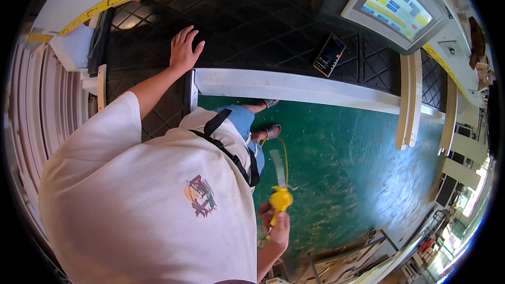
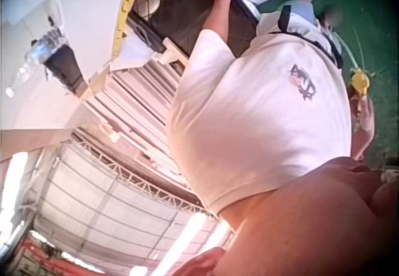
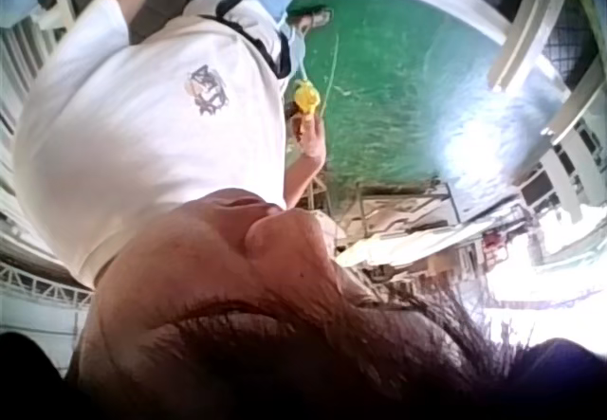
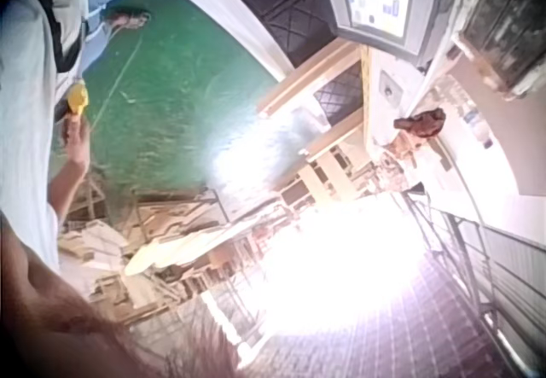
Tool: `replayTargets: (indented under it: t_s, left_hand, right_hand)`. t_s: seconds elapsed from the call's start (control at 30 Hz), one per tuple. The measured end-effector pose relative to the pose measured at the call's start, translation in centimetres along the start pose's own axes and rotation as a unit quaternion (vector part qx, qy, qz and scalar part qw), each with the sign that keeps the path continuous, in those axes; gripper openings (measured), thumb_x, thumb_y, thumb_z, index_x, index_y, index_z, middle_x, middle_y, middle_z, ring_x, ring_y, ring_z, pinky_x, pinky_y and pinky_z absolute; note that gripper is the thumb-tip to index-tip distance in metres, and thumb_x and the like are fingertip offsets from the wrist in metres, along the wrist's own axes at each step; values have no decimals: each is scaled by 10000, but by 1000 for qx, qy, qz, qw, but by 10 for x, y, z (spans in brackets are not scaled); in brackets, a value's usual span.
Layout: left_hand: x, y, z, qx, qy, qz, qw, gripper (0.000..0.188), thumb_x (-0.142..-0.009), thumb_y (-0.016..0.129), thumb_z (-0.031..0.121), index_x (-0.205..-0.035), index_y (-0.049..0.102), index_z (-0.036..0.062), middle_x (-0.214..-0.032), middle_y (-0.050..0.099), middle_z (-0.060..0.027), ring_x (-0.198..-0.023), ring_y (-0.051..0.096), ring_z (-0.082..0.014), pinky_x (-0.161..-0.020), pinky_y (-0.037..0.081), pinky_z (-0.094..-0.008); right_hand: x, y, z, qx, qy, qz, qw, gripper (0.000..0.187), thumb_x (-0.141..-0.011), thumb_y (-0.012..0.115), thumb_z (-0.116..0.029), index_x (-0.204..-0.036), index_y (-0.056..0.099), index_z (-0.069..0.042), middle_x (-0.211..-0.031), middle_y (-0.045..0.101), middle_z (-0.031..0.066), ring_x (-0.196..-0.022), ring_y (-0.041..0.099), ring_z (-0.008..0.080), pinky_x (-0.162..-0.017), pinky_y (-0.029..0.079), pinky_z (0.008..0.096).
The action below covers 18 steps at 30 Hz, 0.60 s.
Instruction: The person cleans wood pieces by blowing air on them with a yellow air gun nozzle, handling the pieces by hand to move and position them on a machine surface.
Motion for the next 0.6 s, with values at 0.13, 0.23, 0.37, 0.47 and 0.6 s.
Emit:
replayTargets:
  t_s: [0.13, 0.23, 0.37, 0.47, 0.6]
  left_hand:
    - [-1, 5, 3, 1, 8, 20, 1000, 482, -981, 672, 373, -1362, 592, 88, -1495, 531, -121, -1406, 463, -325, -1168, 343, -489]
    - [1, 5, 6, -1, 1, 14, 1000, 476, -988, 665, 365, -1369, 586, 90, -1499, 531, -113, -1413, 460, -322, -1168, 344, -484]
    - [1, 4, 7, -6, 1, 10, 1000, 470, -978, 675, 360, -1355, 597, 90, -1488, 537, -113, -1404, 467, -316, -1162, 350, -487]
    - [1, 3, 4, 1, 5, 23, 1000, 469, -972, 681, 357, -1347, 602, 87, -1482, 540, -110, -1402, 470, -312, -1159, 353, -489]
    - [2, -2, 4, -2, 10, 28, 1000, 458, -980, 675, 342, -1356, 589, 95, -1485, 541, -107, -1389, 483, -322, -1144, 365, -485]
  right_hand:
    - [2, -14, -2, -139, -70, 195, 968, 653, -1026, 450, -689, -1127, 615, -65, -851, 649, 103, -424, 429, 83, -368, 271, 229]
    - [12, -12, -1, -76, -41, 100, 991, 645, -1035, 447, -669, -1126, 614, -52, -889, 662, 141, -440, 440, 89, -376, 283, 235]
    - [14, 0, -11, 14, -5, 8, 1000, 708, -1023, 469, -668, -1178, 610, 9, -932, 667, 193, -458, 465, 103, -395, 304, 243]
    - [8, -9, -10, -48, -39, 111, 992, 753, -1016, 469, -689, -1191, 606, 30, -853, 646, 133, -455, 461, 100, -414, 301, 238]
    - [9, 2, -12, 61, 13, -70, 996, 737, -1027, 456, -679, -1178, 606, 27, -864, 664, 141, -453, 451, 80, -409, 283, 230]
Point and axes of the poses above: each hand's wrist, its own x-axis away from the middle knuckle, its own y-axis out of the palm, z = x × y, the point moved 3 cm from there along -x, towards the middle knuckle
